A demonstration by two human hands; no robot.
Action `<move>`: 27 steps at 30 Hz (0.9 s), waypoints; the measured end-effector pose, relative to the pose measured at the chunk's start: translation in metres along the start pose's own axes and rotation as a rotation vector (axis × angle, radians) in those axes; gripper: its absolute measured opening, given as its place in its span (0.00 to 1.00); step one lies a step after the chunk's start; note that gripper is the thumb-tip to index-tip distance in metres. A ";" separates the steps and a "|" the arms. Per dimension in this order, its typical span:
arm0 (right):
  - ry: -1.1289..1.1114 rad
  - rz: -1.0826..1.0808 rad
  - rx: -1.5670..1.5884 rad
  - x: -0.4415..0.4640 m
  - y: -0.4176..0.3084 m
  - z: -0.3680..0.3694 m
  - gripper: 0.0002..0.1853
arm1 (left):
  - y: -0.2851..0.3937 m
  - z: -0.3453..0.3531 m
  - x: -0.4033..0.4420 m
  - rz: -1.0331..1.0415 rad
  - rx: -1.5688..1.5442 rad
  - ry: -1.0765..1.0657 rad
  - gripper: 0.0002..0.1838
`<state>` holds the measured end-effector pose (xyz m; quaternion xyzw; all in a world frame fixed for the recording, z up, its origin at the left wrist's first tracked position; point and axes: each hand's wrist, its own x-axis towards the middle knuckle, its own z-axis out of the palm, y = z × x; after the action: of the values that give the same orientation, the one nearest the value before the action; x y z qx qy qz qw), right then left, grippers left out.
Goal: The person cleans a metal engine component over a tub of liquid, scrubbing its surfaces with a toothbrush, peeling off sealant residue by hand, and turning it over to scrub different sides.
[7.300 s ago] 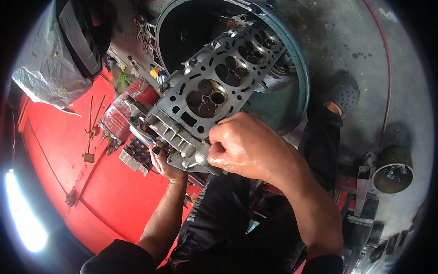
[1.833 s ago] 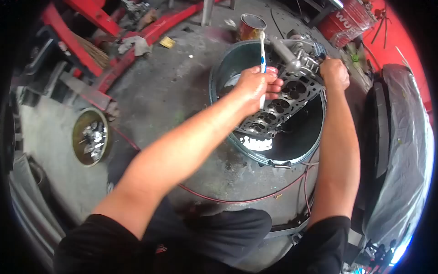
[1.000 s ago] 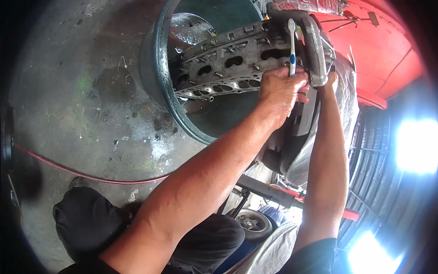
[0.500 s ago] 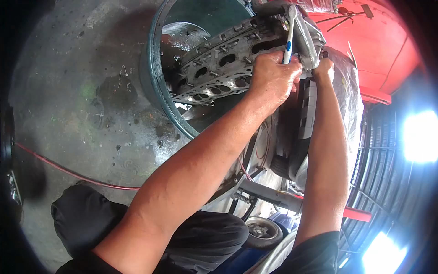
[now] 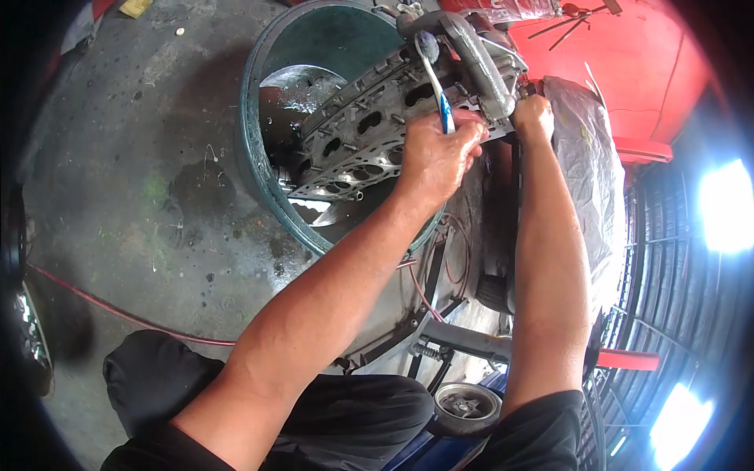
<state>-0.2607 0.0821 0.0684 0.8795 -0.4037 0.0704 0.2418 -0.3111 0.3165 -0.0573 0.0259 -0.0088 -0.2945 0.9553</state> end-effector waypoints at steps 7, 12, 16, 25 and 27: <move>0.041 -0.027 -0.031 0.002 0.005 0.005 0.22 | -0.011 0.016 0.000 0.339 0.366 0.208 0.06; 0.108 -0.010 0.023 0.007 0.010 0.015 0.22 | -0.010 0.035 -0.007 0.478 0.586 0.389 0.05; 0.157 -0.058 -0.011 0.027 0.027 0.031 0.21 | -0.041 0.043 0.007 0.475 0.538 0.433 0.09; 0.051 -0.033 -0.063 -0.008 0.002 -0.001 0.20 | -0.027 0.048 -0.007 0.555 0.869 0.457 0.11; 0.059 -0.036 -0.076 -0.015 -0.004 -0.006 0.20 | -0.027 0.048 -0.008 0.482 0.800 0.407 0.11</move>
<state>-0.2674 0.0976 0.0673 0.8744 -0.3828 0.0767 0.2882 -0.3338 0.2968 -0.0111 0.4438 0.0595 -0.0280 0.8937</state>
